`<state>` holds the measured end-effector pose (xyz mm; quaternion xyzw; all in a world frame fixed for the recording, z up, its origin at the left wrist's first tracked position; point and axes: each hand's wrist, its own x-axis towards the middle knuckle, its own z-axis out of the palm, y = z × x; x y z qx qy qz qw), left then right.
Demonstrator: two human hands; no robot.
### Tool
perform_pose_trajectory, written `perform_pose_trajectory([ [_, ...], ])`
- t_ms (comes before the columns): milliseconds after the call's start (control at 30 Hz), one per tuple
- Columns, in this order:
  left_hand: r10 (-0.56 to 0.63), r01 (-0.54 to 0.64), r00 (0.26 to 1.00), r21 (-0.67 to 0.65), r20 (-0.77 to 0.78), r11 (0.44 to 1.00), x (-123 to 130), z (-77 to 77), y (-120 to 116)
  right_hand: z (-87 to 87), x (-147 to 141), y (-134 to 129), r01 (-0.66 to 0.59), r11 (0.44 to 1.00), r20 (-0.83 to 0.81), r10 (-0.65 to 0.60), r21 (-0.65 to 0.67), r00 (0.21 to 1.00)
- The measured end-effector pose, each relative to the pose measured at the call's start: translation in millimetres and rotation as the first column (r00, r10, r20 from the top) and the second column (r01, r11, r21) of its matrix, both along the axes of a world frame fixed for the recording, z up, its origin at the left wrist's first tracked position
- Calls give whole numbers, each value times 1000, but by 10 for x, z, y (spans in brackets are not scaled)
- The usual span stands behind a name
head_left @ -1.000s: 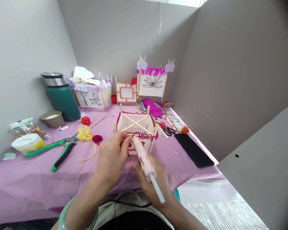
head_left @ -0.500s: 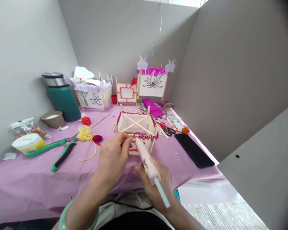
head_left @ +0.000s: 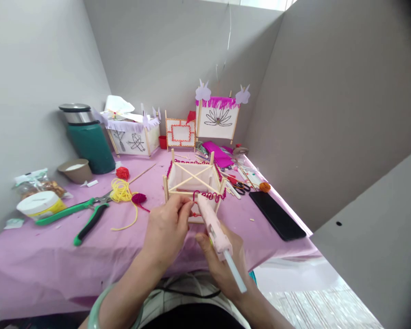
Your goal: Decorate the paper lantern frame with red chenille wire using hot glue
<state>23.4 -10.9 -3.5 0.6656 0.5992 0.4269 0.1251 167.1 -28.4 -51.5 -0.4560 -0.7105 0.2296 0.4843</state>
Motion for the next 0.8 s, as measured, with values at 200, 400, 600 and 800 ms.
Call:
perform_pose_trajectory([
  [200,-27,28,999,28,-31,999,35,-28,-3,27,-2,-9,-1,1000,0,1,11,1000],
  [400,-42,43,998,34,-41,998,57,-44,-2,65,7,-40,24,998,21,-25,51,999],
  [600,-36,38,997,24,-64,999,67,-41,12,31,29,-44,5,994,10,-6,111,1000],
  [800,-32,34,998,19,-60,999,67,-35,-3,32,45,-58,-29,991,18,27,134,999],
])
